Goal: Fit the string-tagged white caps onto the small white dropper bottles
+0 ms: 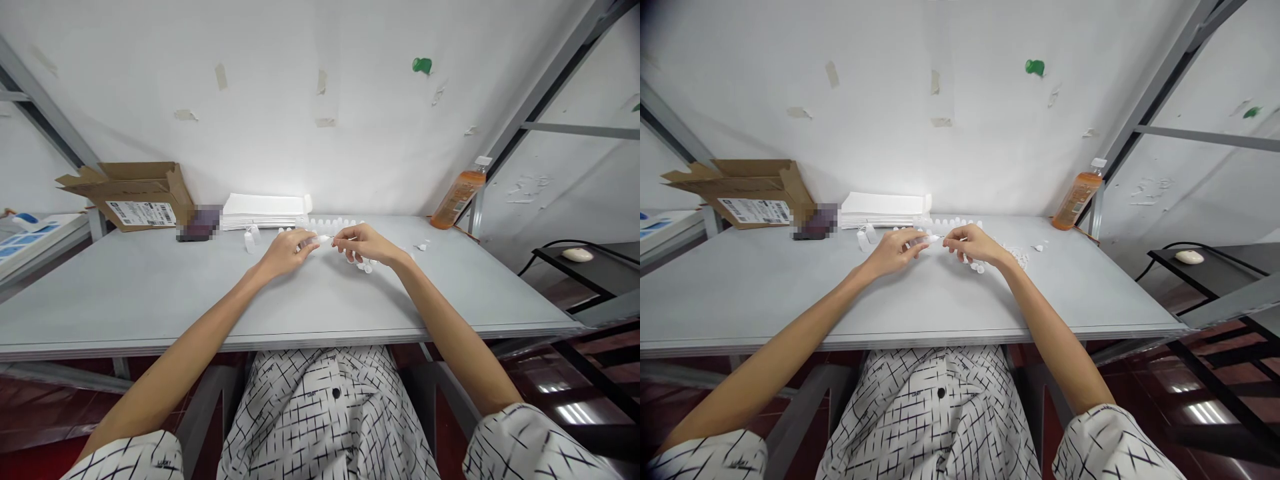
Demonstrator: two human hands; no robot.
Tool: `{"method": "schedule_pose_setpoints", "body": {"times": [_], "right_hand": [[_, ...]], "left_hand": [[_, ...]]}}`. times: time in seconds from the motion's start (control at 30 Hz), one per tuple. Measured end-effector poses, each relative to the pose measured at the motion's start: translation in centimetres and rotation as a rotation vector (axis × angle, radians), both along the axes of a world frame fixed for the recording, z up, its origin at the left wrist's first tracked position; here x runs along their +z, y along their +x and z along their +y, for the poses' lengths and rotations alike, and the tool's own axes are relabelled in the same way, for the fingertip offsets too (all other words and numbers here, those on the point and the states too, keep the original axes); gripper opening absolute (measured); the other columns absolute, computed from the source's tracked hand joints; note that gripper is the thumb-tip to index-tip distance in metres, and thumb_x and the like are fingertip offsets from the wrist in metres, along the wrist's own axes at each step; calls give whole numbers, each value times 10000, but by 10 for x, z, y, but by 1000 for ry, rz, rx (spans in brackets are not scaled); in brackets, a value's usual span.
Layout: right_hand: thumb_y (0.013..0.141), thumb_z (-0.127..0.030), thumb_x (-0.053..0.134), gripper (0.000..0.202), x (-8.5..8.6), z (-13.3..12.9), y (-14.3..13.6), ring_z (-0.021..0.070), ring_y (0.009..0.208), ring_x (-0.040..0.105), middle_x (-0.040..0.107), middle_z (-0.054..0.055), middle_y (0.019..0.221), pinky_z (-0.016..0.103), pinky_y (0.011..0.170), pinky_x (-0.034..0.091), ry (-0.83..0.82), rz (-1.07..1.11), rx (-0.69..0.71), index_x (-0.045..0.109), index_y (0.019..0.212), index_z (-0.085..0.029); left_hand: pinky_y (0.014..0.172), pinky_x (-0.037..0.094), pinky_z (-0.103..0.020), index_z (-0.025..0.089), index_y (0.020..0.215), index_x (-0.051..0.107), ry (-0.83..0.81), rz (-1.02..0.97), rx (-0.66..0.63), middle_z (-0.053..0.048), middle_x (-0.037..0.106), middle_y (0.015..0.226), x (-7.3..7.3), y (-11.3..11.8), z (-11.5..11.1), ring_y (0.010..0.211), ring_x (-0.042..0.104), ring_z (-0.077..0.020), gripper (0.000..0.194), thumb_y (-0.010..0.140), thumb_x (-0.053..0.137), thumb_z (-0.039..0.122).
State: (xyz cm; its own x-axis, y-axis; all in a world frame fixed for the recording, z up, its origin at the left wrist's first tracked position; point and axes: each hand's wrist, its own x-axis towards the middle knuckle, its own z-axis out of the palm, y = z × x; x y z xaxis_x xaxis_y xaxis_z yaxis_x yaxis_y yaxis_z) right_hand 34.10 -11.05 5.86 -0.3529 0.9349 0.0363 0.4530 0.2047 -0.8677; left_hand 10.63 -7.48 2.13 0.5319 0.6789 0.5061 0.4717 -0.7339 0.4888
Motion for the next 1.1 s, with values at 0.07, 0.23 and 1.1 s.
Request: {"method": "schedule_pose_setpoints", "body": {"times": [0.07, 0.23, 1.1], "right_hand": [[862, -298, 674, 160, -1, 0, 0, 95, 530, 579, 654, 53, 791, 219, 403, 410, 0, 1, -2, 704, 846, -142], [807, -230, 707, 91, -2, 1, 0, 89, 537, 594, 673, 56, 831, 210, 418, 431, 3, 8, -3, 692, 820, -141], [744, -195, 821, 176, 1, -2, -6, 166, 620, 734, 701, 51, 821, 267, 619, 598, -24, 160, -96, 694, 847, -132]], "left_hand": [[619, 487, -263, 151, 1059, 712, 8, 3, 1, -92, 723, 1000, 0, 0, 0, 663, 614, -144, 399, 960, 513, 482], [617, 478, -262, 161, 1050, 715, 26, 17, 1, -81, 709, 948, 0, 0, 0, 649, 603, -143, 403, 967, 504, 494], [647, 471, -285, 144, 1090, 710, 23, 62, 7, -79, 701, 913, 1, 0, -1, 690, 607, -167, 380, 970, 510, 445]]}}
